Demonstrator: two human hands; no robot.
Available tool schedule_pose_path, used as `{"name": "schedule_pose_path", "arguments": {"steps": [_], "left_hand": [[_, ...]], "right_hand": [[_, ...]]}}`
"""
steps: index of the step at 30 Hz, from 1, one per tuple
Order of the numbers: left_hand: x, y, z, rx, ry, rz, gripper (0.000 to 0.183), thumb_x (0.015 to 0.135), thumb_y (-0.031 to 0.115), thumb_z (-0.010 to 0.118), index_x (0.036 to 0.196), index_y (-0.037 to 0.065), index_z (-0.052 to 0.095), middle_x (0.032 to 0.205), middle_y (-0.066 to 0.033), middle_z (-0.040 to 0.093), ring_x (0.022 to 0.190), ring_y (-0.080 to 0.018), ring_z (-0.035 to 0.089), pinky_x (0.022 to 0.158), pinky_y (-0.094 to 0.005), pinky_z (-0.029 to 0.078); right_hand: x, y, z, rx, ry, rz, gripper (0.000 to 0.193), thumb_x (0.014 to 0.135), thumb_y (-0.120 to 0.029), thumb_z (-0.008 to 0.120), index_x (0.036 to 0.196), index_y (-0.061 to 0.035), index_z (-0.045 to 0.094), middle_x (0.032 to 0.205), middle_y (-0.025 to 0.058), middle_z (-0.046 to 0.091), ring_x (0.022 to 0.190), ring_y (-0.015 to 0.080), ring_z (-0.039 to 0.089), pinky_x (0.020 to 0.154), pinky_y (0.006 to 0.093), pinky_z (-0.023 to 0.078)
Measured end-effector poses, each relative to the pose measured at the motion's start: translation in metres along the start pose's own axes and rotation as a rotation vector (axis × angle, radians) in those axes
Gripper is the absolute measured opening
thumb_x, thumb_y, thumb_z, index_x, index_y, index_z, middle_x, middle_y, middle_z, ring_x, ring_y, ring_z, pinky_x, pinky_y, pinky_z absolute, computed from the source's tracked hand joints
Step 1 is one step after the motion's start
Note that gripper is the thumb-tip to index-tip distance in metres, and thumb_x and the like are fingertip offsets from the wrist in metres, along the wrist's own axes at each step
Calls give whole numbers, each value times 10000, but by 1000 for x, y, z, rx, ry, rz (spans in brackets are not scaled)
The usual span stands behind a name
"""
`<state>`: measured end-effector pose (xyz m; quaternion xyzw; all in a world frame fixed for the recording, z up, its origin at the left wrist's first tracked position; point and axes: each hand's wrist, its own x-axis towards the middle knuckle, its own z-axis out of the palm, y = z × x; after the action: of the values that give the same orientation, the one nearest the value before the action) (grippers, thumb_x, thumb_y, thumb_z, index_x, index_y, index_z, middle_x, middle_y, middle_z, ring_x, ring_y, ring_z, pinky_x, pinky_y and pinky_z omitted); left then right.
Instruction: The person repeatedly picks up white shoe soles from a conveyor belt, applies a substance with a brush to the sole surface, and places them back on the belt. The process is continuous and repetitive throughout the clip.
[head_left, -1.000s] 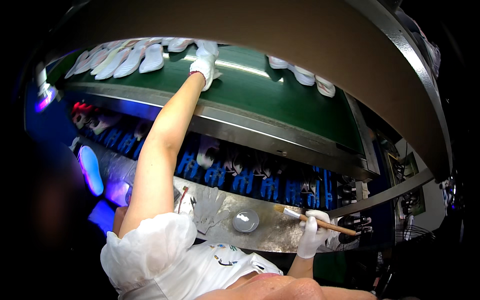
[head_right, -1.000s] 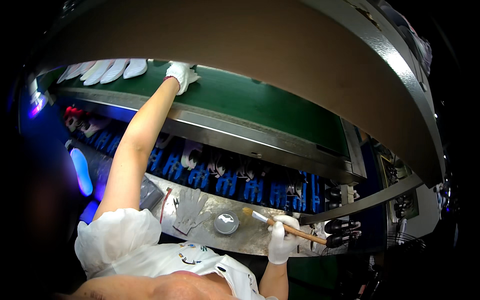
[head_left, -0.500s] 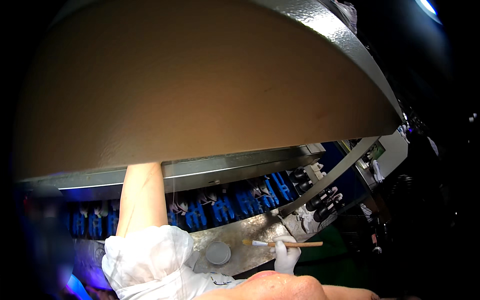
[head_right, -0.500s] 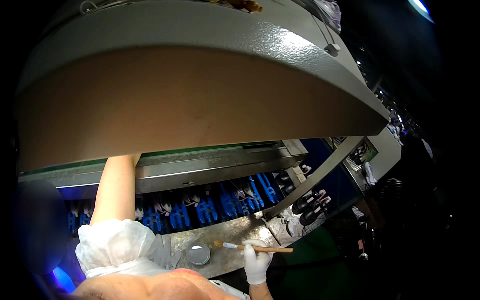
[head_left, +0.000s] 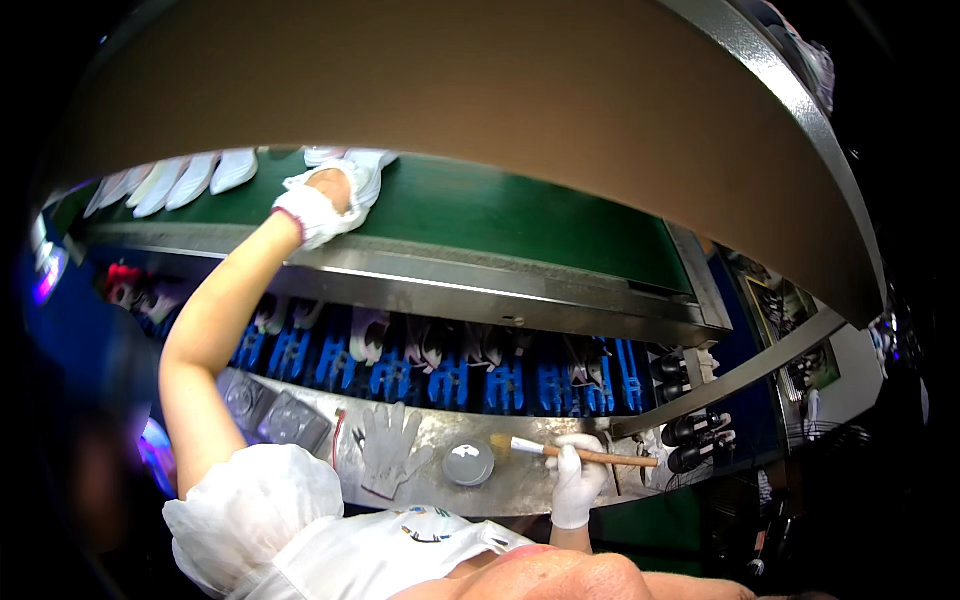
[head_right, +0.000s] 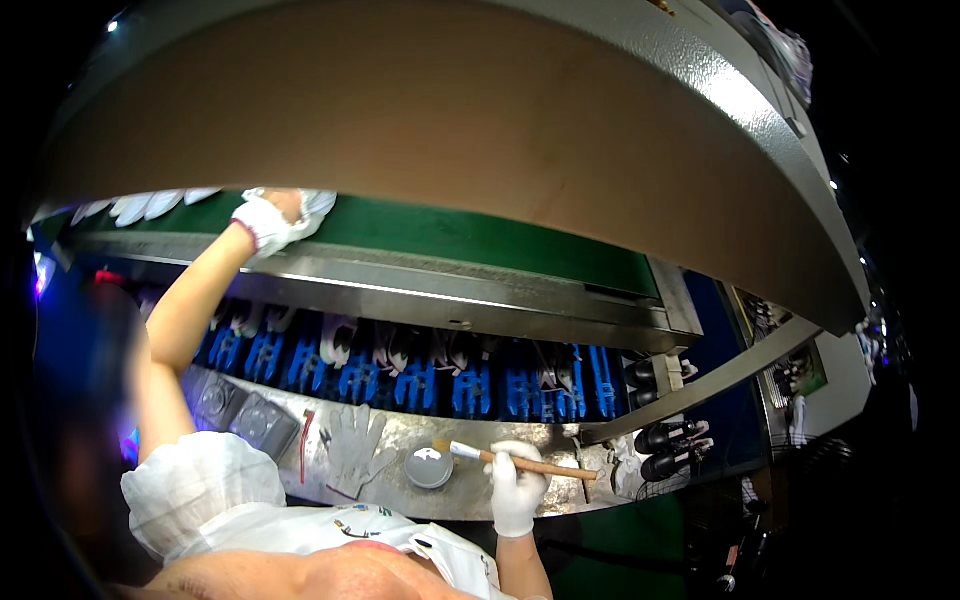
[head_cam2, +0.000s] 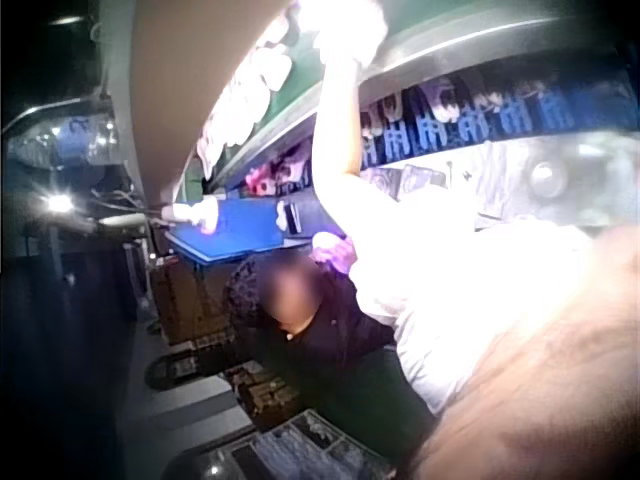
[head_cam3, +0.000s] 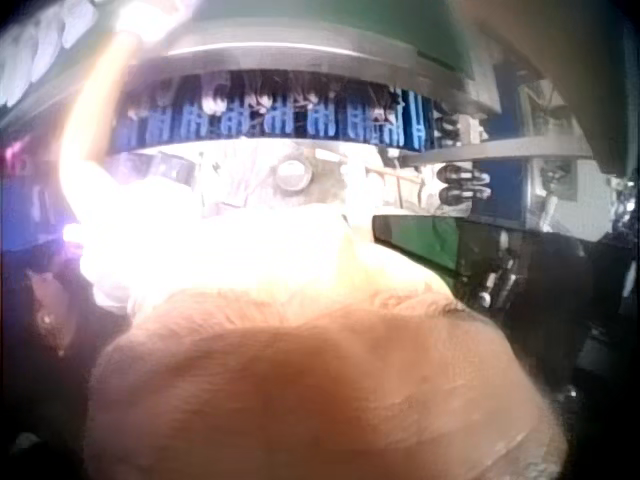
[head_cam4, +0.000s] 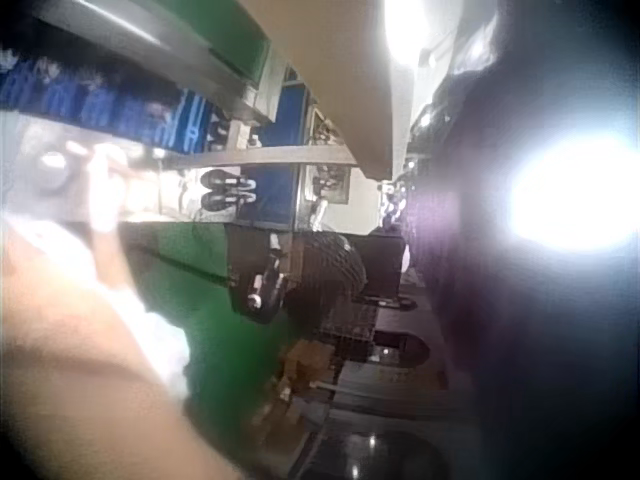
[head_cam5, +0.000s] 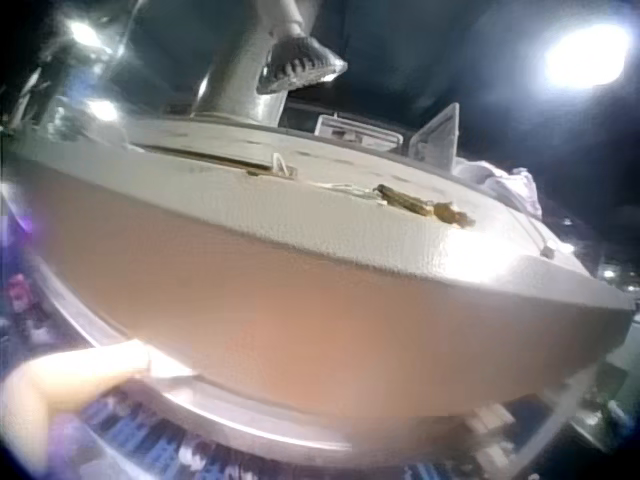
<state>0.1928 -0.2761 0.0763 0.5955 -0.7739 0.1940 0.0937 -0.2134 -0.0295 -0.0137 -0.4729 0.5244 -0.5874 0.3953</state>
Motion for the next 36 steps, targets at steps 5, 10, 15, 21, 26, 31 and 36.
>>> {"name": "schedule_pose_path", "arguments": {"steps": [5, 10, 15, 21, 26, 31, 36], "left_hand": [[-96, -25, -71, -2, 137, 87, 381, 649, 22, 615, 1023, 43, 544, 1027, -208, 537, 1032, -368, 510, 906, -396, 420], [-33, 31, -49, -102, 180, -74, 404, 805, 164, 464, 1194, 55, 465, 1249, -187, 445, 1170, -357, 410, 982, -451, 336], [26, 101, -17, -80, 116, -333, 471, 874, 336, 413, 1269, 79, 411, 1319, -165, 387, 1266, -328, 319, 995, -545, 261], [44, 114, -36, -115, -112, -428, 463, 820, 411, 502, 1077, 35, 585, 1047, -179, 622, 990, -321, 588, 856, -392, 451], [24, 111, -47, 72, -102, -102, 378, 839, 335, 462, 1015, 32, 604, 997, -198, 622, 907, -321, 610, 781, -390, 478], [-51, 147, -98, -144, 18, -108, 245, 860, 210, 538, 1036, 45, 584, 1053, -78, 564, 906, -194, 535, 916, -329, 401], [-120, 164, -94, -727, 480, -272, 289, 880, 260, 470, 1056, 51, 564, 1088, -78, 552, 946, -188, 513, 921, -330, 386]], "right_hand": [[-3, -9, 3, 85, -107, -8, 82, 835, -78, 554, 891, -20, 569, 674, 29, 539, 543, 61, 488, 490, 187, 381], [-8, -4, -10, 91, -96, -17, 102, 833, -100, 566, 899, -22, 571, 741, 31, 552, 565, 65, 518, 504, 182, 400], [-20, -4, -13, 104, -116, -34, 106, 831, -97, 556, 902, -19, 570, 761, 39, 557, 570, 70, 530, 515, 183, 409], [-28, 6, -31, 21, -57, -6, 87, 832, -74, 547, 887, -11, 570, 802, 37, 555, 587, 76, 536, 541, 201, 433], [-26, 46, -42, -154, -86, -71, 115, 847, -90, 557, 929, -12, 578, 834, 35, 572, 650, 100, 555, 593, 237, 456], [-18, 86, -28, -468, -308, -71, 151, 806, -136, 601, 912, -29, 613, 868, 98, 626, 781, 216, 607, 711, 303, 469], [-11, 124, -23, -592, -392, -37, 187, 808, -216, 580, 924, -77, 624, 890, 98, 640, 837, 263, 616, 720, 323, 475]]}}
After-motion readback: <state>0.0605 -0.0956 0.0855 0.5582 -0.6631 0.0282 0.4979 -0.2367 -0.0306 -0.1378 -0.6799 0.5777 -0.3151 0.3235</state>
